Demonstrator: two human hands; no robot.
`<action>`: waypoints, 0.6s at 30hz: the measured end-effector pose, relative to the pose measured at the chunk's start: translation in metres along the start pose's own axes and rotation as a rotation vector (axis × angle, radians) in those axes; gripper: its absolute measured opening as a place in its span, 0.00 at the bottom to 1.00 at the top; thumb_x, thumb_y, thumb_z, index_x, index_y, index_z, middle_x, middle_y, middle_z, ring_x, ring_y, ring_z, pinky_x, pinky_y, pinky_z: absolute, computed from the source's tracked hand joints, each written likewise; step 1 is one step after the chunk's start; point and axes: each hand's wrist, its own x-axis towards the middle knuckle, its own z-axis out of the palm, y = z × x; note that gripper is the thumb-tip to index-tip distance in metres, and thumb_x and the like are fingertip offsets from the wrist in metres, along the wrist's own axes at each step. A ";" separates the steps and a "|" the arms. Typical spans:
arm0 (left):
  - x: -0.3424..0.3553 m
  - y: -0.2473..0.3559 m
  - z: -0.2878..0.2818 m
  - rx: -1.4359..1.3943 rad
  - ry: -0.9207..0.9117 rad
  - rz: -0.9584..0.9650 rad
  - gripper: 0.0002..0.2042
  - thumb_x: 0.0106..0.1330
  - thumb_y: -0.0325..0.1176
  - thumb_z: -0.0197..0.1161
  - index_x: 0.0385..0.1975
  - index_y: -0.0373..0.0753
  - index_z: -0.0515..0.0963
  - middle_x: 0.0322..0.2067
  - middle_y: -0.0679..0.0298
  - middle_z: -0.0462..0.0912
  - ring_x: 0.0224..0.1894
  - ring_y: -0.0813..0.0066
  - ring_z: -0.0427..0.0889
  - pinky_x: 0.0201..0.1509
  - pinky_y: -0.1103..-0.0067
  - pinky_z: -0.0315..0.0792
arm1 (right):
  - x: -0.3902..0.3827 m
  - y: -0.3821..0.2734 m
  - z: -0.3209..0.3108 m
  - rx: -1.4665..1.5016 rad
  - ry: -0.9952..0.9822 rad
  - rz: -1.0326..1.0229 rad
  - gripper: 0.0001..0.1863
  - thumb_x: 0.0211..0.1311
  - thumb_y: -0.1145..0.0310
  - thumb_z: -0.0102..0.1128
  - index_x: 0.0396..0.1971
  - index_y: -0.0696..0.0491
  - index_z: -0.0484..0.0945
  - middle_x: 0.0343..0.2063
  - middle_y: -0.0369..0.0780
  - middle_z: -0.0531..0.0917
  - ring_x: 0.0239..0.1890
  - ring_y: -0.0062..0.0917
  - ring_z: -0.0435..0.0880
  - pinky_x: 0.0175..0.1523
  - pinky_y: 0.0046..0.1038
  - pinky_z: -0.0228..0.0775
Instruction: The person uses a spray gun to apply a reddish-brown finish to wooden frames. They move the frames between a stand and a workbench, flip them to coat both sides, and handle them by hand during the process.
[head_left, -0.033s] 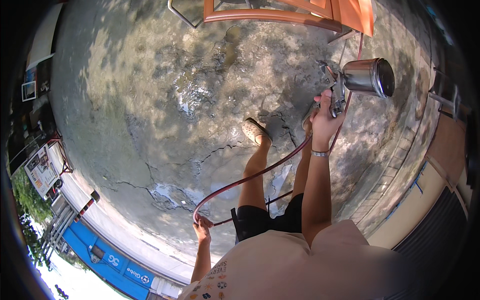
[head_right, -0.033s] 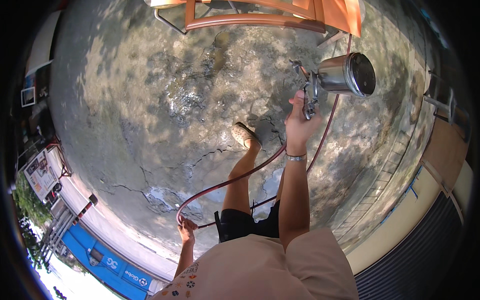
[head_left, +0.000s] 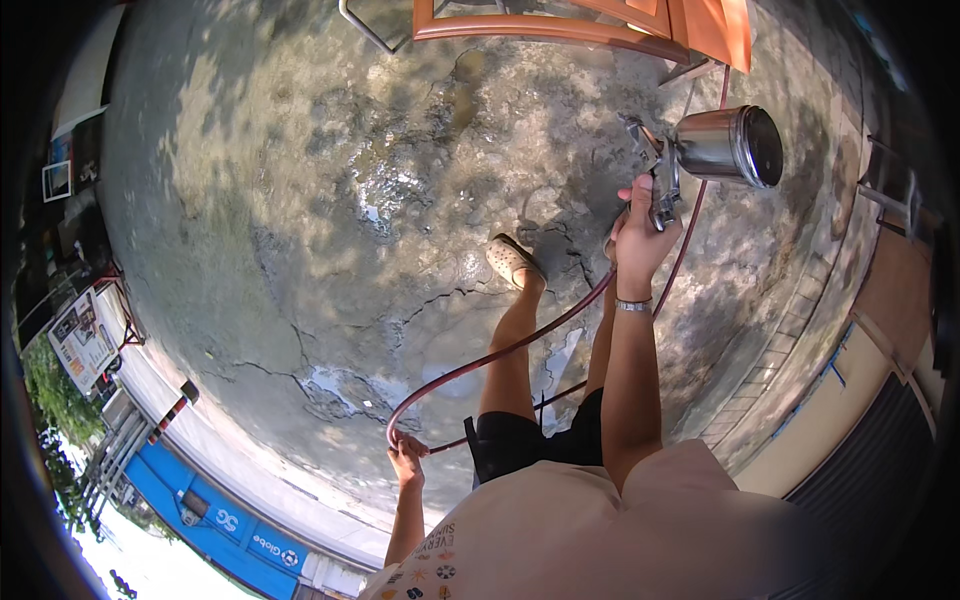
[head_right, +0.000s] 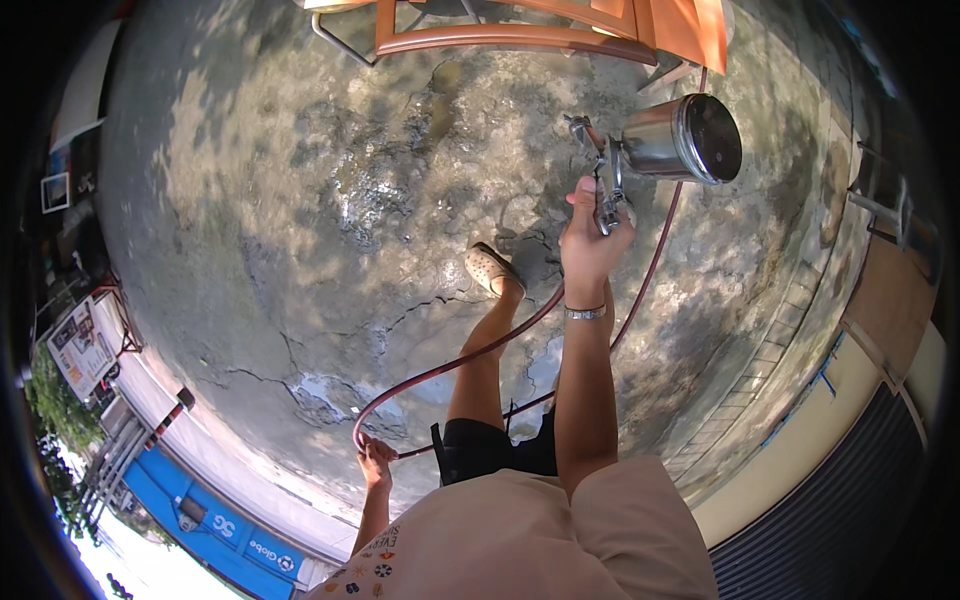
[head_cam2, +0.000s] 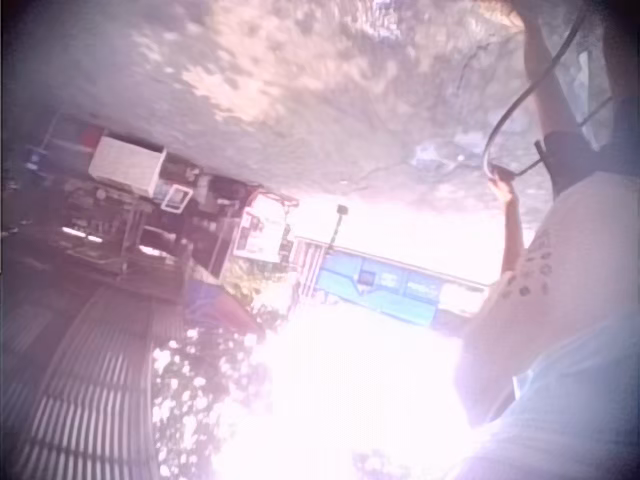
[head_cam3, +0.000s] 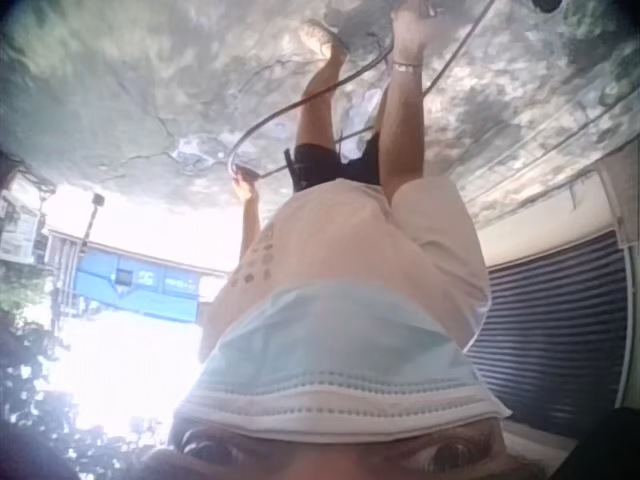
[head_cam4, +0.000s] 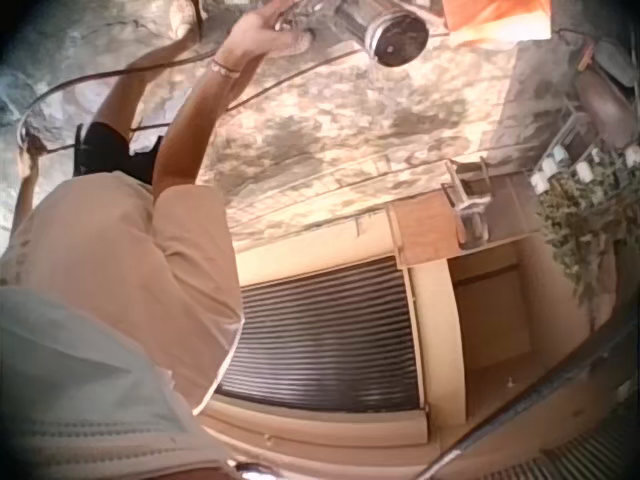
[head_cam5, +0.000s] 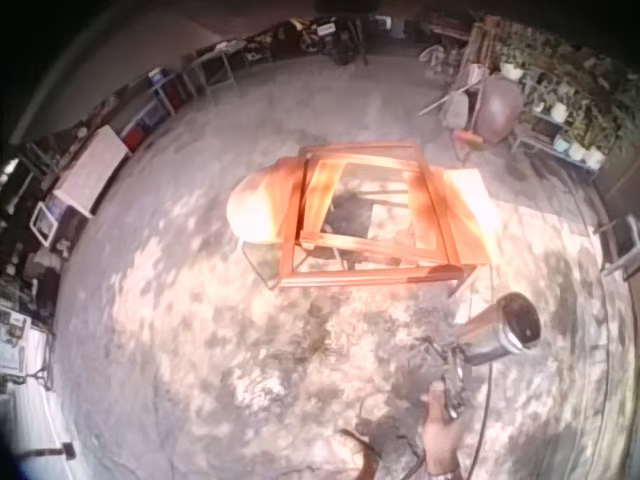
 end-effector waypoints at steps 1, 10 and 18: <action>0.010 -0.003 -0.002 -0.023 -0.024 0.011 0.20 0.72 0.38 0.46 0.13 0.43 0.59 0.11 0.68 0.59 0.13 0.75 0.61 0.21 0.74 0.65 | -0.003 0.012 0.021 0.004 -0.019 -0.049 0.18 0.66 0.58 0.64 0.33 0.61 0.79 0.23 0.40 0.83 0.10 0.15 0.69 0.13 0.21 0.57; 0.020 -0.025 -0.042 -0.100 -0.003 -0.077 0.29 0.77 0.54 0.44 0.12 0.44 0.58 0.10 0.67 0.58 0.12 0.73 0.61 0.20 0.72 0.66 | -0.083 0.019 0.152 -0.037 -0.374 -0.306 0.15 0.66 0.61 0.65 0.29 0.58 0.77 0.16 0.33 0.71 0.19 0.16 0.65 0.26 0.24 0.60; 0.032 -0.030 -0.051 -0.073 -0.059 -0.054 0.18 0.75 0.44 0.49 0.23 0.43 0.62 0.12 0.68 0.60 0.13 0.74 0.63 0.20 0.73 0.66 | -0.090 0.010 0.186 -0.099 -0.407 -0.320 0.16 0.64 0.60 0.67 0.30 0.59 0.77 0.18 0.39 0.76 0.20 0.23 0.72 0.29 0.27 0.65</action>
